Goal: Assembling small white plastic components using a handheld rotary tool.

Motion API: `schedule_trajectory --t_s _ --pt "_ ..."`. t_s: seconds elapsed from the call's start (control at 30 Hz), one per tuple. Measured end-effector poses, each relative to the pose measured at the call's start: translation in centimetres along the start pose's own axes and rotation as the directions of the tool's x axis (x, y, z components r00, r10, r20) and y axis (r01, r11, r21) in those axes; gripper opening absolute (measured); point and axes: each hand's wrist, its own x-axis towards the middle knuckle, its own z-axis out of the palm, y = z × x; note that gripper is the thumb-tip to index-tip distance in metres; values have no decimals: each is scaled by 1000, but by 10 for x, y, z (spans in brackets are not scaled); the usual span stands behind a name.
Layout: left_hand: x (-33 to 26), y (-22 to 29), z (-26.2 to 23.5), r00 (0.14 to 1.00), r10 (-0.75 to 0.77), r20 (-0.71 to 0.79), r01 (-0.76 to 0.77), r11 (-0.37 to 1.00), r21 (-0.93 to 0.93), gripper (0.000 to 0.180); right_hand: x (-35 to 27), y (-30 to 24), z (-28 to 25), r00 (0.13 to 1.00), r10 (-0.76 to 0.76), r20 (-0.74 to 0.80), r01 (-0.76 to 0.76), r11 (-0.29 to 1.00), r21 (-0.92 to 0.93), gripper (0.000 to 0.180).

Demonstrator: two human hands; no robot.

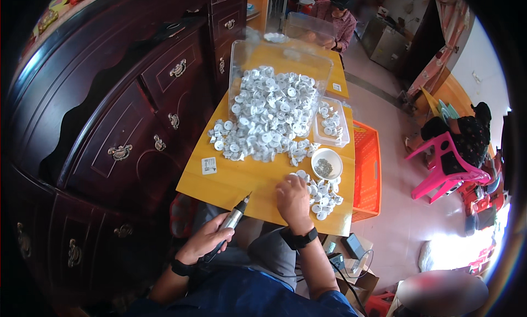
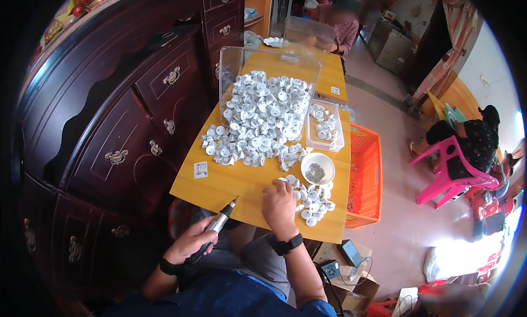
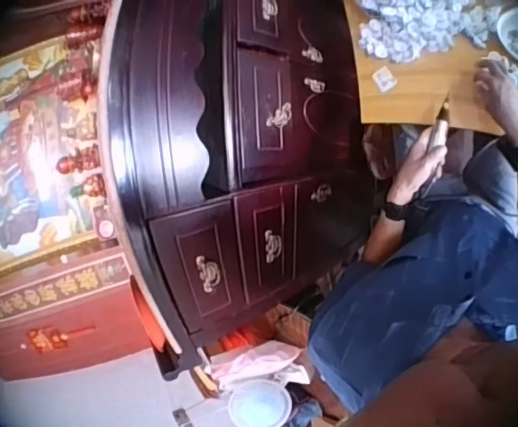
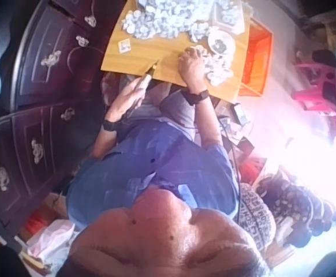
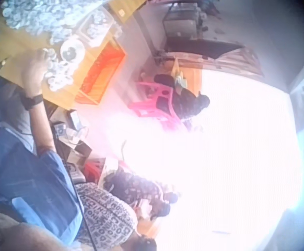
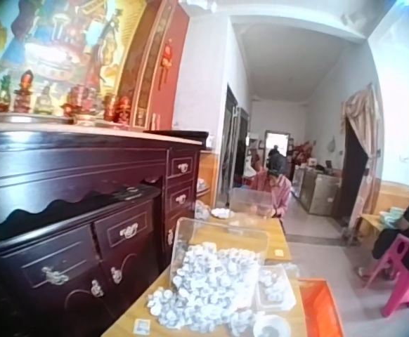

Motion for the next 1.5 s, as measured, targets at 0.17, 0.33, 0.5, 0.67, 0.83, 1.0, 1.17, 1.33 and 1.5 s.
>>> schedule_trajectory --t_s 0.17,0.33,0.5,0.67,0.83,1.0,1.17,1.33,1.5 --pt "-1 -1 -1 1000 -9 -17 9 999 -42 53 42 37 -30 980 129 -149 -116 989 94 13" --pt "-2 -6 -7 1000 13 -14 -14 999 -41 53 77 94 -42 911 412 -33 -412 898 -154 13" --pt "0 -13 -8 999 50 13 -49 997 -57 52 90 118 -27 839 503 209 -415 839 -353 19" --pt "2 -12 -6 997 75 24 -74 996 -54 50 93 128 -13 850 464 249 -330 837 -436 28" --pt "1 -10 -5 999 49 3 -49 998 -40 51 93 120 -14 852 483 204 -390 843 -370 29" --pt "2 -9 0 999 43 22 -42 998 -44 52 93 131 -10 834 513 203 -417 827 -376 24" --pt "3 -7 1 998 52 27 -51 998 -35 54 92 139 -2 864 464 194 -359 839 -408 28" --pt "3 -11 0 997 67 28 -66 997 -26 55 95 129 -7 829 487 274 -341 829 -443 33" --pt "6 -10 2 998 48 37 -47 999 -6 56 89 140 -8 830 492 264 -381 845 -376 38"
